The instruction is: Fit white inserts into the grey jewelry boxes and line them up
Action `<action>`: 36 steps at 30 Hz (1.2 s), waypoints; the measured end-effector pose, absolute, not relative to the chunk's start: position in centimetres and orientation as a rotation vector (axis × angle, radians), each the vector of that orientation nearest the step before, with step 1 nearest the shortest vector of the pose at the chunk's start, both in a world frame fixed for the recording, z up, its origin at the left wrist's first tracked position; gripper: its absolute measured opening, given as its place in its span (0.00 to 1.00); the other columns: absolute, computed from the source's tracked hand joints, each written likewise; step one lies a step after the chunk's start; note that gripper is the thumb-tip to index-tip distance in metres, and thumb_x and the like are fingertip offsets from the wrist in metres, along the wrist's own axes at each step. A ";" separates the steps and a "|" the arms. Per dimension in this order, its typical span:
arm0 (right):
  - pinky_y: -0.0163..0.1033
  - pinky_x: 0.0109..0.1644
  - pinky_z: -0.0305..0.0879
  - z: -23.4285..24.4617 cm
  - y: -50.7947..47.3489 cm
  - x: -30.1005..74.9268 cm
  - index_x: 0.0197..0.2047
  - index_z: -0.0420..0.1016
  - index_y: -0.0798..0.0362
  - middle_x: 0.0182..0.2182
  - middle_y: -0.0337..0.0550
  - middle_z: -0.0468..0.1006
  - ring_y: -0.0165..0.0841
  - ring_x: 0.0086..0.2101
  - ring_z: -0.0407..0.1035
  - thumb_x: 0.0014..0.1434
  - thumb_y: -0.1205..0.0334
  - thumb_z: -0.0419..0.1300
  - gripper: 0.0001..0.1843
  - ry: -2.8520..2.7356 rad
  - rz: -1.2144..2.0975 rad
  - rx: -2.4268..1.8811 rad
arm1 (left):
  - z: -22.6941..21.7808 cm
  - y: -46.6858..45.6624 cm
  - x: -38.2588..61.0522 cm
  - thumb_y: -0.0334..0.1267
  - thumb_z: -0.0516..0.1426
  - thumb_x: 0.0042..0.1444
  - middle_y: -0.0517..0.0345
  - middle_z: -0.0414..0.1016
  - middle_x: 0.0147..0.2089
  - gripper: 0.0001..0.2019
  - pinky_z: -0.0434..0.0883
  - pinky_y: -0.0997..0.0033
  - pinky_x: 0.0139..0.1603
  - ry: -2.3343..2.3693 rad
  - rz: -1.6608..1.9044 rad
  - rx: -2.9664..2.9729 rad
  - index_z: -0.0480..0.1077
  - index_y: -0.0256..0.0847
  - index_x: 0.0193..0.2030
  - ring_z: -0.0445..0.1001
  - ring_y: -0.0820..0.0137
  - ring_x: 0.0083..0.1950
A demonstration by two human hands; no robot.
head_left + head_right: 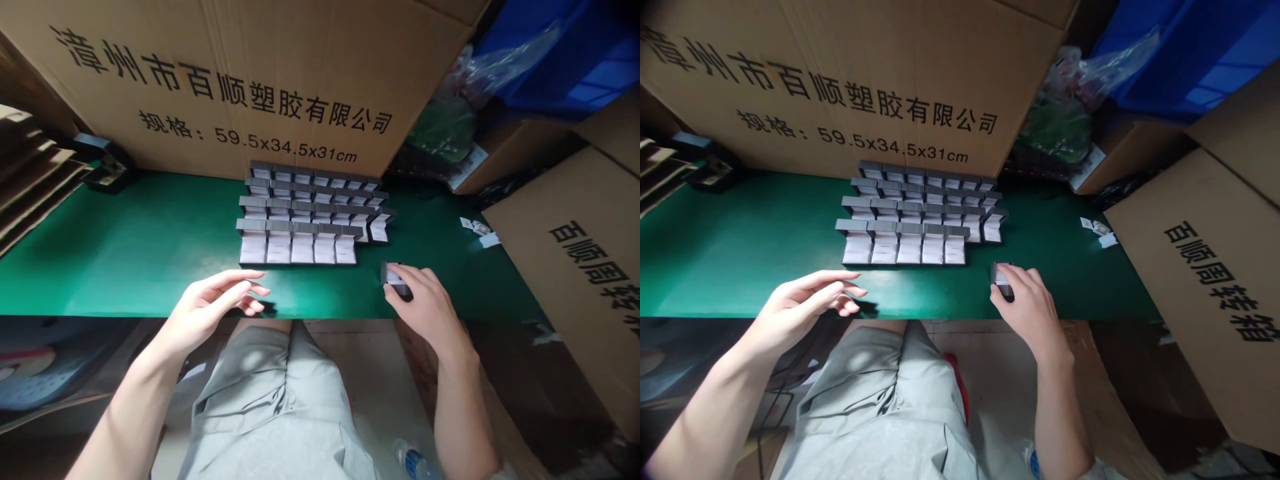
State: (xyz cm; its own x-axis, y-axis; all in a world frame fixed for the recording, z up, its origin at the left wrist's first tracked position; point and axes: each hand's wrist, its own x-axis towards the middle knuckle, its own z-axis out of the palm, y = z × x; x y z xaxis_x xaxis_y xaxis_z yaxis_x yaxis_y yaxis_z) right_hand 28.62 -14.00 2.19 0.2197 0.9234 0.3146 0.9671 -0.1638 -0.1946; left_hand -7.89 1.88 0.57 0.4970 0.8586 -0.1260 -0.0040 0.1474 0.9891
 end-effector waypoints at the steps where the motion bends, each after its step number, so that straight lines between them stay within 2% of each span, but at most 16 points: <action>1: 0.47 0.46 0.73 2.6 -13.7 28.8 0.60 0.80 0.48 0.54 0.46 0.85 0.45 0.48 0.75 0.67 0.54 0.63 0.21 -1.771 -0.135 -2.184 | 0.6 1.9 -7.9 0.54 0.70 0.58 0.47 0.88 0.42 0.21 0.84 0.67 0.38 0.856 0.744 1.280 0.85 0.42 0.51 0.83 0.64 0.32; 5: 0.43 0.38 0.69 3.8 -12.2 29.7 0.54 0.83 0.47 0.42 0.45 0.86 0.43 0.41 0.76 0.65 0.49 0.65 0.18 -1.783 0.002 -2.272 | 0.7 1.8 -7.9 0.54 0.70 0.58 0.46 0.88 0.42 0.21 0.84 0.66 0.39 0.868 0.742 1.284 0.85 0.42 0.50 0.83 0.64 0.32; 8: 0.42 0.37 0.68 4.3 -11.3 30.3 0.50 0.85 0.47 0.35 0.44 0.83 0.42 0.36 0.76 0.62 0.45 0.67 0.19 -1.764 0.087 -2.332 | 0.6 1.7 -8.0 0.54 0.70 0.58 0.46 0.88 0.42 0.21 0.84 0.66 0.39 0.866 0.740 1.280 0.85 0.42 0.51 0.83 0.64 0.32; 10: 0.43 0.39 0.69 4.8 -10.8 30.3 0.48 0.85 0.48 0.38 0.46 0.84 0.43 0.38 0.77 0.61 0.44 0.68 0.19 -1.760 0.152 -2.380 | 0.4 1.7 -8.1 0.54 0.70 0.58 0.46 0.88 0.43 0.21 0.84 0.66 0.40 0.869 0.734 1.276 0.85 0.43 0.51 0.83 0.64 0.33; 15: 0.47 0.50 0.71 6.5 -10.1 29.8 0.48 0.84 0.48 0.55 0.48 0.83 0.49 0.53 0.76 0.65 0.41 0.62 0.21 -1.805 0.412 -2.456 | 0.3 1.9 -8.1 0.54 0.70 0.58 0.47 0.88 0.42 0.21 0.84 0.67 0.39 0.863 0.738 1.264 0.85 0.42 0.51 0.83 0.64 0.32; 18: 0.47 0.52 0.71 7.1 -9.8 30.0 0.47 0.84 0.47 0.56 0.46 0.82 0.49 0.54 0.76 0.64 0.38 0.62 0.22 -1.813 0.520 -2.469 | 0.4 1.9 -8.0 0.54 0.71 0.57 0.47 0.88 0.41 0.21 0.84 0.67 0.38 0.859 0.741 1.269 0.85 0.43 0.50 0.83 0.64 0.32; 24: 0.46 0.51 0.74 6.9 -9.7 31.2 0.49 0.83 0.47 0.55 0.46 0.82 0.46 0.50 0.79 0.63 0.37 0.65 0.24 -1.817 0.602 -2.392 | 0.3 2.0 -8.0 0.54 0.71 0.57 0.47 0.88 0.41 0.21 0.84 0.65 0.38 0.851 0.753 1.289 0.85 0.42 0.50 0.83 0.63 0.32; 28: 0.47 0.53 0.76 5.9 -11.4 31.0 0.56 0.81 0.46 0.60 0.48 0.79 0.49 0.55 0.77 0.67 0.36 0.61 0.26 -1.869 0.502 -2.275 | 0.0 2.0 -8.1 0.54 0.70 0.58 0.47 0.88 0.42 0.21 0.83 0.66 0.39 0.844 0.755 1.296 0.84 0.43 0.51 0.83 0.64 0.33; 32: 0.50 0.53 0.78 3.2 -13.5 29.6 0.65 0.74 0.45 0.65 0.50 0.74 0.50 0.57 0.75 0.72 0.39 0.57 0.27 -1.815 0.190 -2.227 | 0.0 2.0 -8.0 0.54 0.70 0.58 0.47 0.88 0.41 0.21 0.83 0.65 0.40 0.853 0.770 1.307 0.85 0.42 0.50 0.82 0.64 0.32; 36: 0.59 0.62 0.74 0.1 -13.9 27.9 0.74 0.64 0.50 0.70 0.58 0.68 0.55 0.62 0.69 0.74 0.42 0.54 0.33 -1.715 -0.053 -2.168 | 0.1 2.0 -7.9 0.54 0.70 0.59 0.48 0.88 0.41 0.20 0.83 0.67 0.39 0.849 0.784 1.317 0.85 0.42 0.49 0.82 0.65 0.32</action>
State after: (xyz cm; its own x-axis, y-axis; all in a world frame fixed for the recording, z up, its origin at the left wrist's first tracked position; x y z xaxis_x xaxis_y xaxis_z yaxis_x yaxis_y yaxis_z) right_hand 27.94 -13.91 0.07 0.2567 0.9317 0.2568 0.9458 -0.1875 -0.2653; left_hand -7.89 1.97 0.11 0.4868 0.8699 -0.0797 -0.0098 0.0967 0.9953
